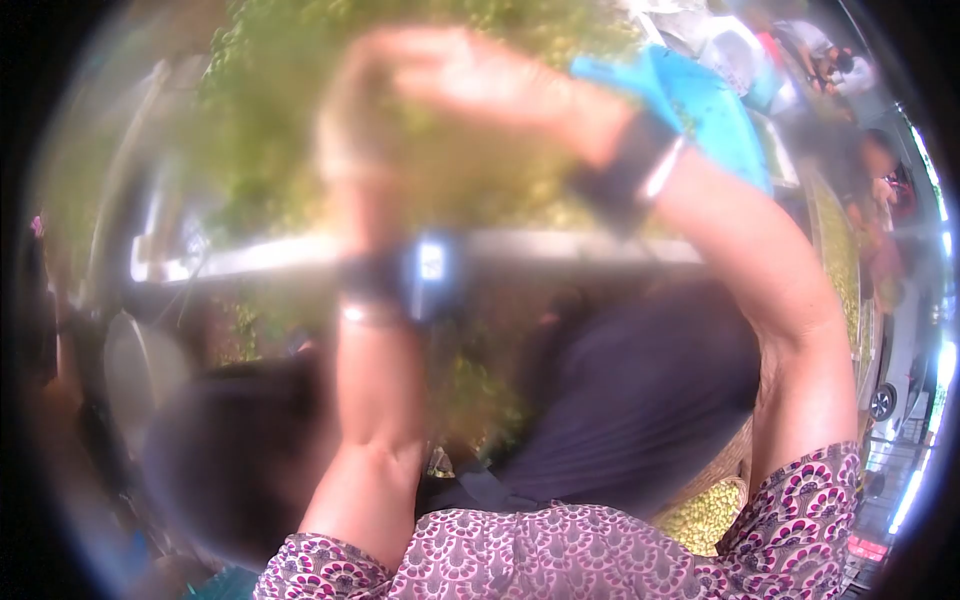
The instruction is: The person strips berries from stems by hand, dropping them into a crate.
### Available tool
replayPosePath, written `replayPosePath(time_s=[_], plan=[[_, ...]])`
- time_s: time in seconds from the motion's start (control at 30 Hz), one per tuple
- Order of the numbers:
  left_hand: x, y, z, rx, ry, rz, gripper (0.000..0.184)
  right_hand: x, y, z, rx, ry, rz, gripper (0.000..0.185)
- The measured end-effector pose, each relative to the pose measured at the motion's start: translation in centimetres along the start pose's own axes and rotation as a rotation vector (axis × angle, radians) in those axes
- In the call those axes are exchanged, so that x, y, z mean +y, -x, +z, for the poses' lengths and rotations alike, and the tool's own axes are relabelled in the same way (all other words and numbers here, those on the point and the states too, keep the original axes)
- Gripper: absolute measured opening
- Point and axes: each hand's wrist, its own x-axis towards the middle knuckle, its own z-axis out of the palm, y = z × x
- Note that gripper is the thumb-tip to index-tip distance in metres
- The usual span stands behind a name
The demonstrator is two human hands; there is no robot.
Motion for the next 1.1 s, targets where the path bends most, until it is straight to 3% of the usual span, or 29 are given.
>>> replayPosePath(time_s=[0.03,0.13,0.23,0.27,0.33,0.37,0.43,0.53,0.6,0.7,0.73,0.83,0.87,0.93,0.97,1.03,1.1], plan=[[0.9,0.4,0.4,0.006,0.012,0.019,0.037,0.0,-0.3,-0.2,0.000,0.141,-0.075,0.035],[2.0,1.5,1.5,0.026,-0.067,0.078,0.034,-0.7,-0.1,-0.3,0.049,0.319,0.187,0.032],[1.9,1.2,1.1,0.030,-0.054,0.103,0.031,-2.4,-0.9,-0.4,-0.044,0.485,0.558,0.032],[2.1,0.9,1.1,0.043,-0.048,0.113,0.031,-2.2,-0.6,-0.9,-0.037,0.333,0.588,0.034],[2.3,0.5,0.6,0.006,-0.309,0.292,0.030,-1.0,1.0,-2.5,-0.023,0.029,0.640,0.039],[2.4,0.4,-0.1,-0.044,-0.577,0.455,0.030,-0.1,1.4,-2.4,-0.001,-0.022,0.533,0.041],[1.4,0.1,-0.8,-0.126,-0.656,0.484,0.030,0.4,1.9,-1.8,0.045,-0.074,0.351,0.043],[0.7,0.4,0.3,-0.114,-0.247,0.111,0.031,-0.8,1.4,-0.7,0.080,0.025,0.229,0.043],[2.2,1.3,2.0,0.013,-0.185,-0.094,0.033,0.2,0.6,-0.3,0.087,0.110,0.229,0.040],[3.8,2.5,3.2,0.078,-0.334,-0.150,0.036,0.6,-0.7,0.3,0.086,0.405,0.407,0.036],[3.3,2.4,2.9,0.056,-0.271,-0.072,0.035,0.2,-1.0,0.2,0.086,0.535,0.492,0.036],[1.0,1.7,1.0,-0.015,-0.356,0.279,0.032,-1.2,-0.2,-0.5,0.034,0.272,0.687,0.033],[0.5,1.5,0.1,-0.037,-0.574,0.478,0.031,-0.4,0.3,-0.9,-0.006,0.277,0.526,0.032],[0.7,1.6,-0.5,-0.049,-0.643,0.515,0.029,1.7,1.3,-1.7,-0.063,0.310,0.247,0.031],[0.8,1.8,-0.3,-0.043,-0.487,0.359,0.029,2.4,1.6,-2.1,-0.075,0.342,0.129,0.030],[0.1,1.3,-0.5,-0.064,-0.366,0.265,0.029,2.6,1.8,-2.5,-0.043,0.453,-0.056,0.029],[-0.7,0.7,-0.2,-0.095,-0.427,0.307,0.029,2.2,1.4,-2.2,0.037,0.547,-0.322,0.028]])
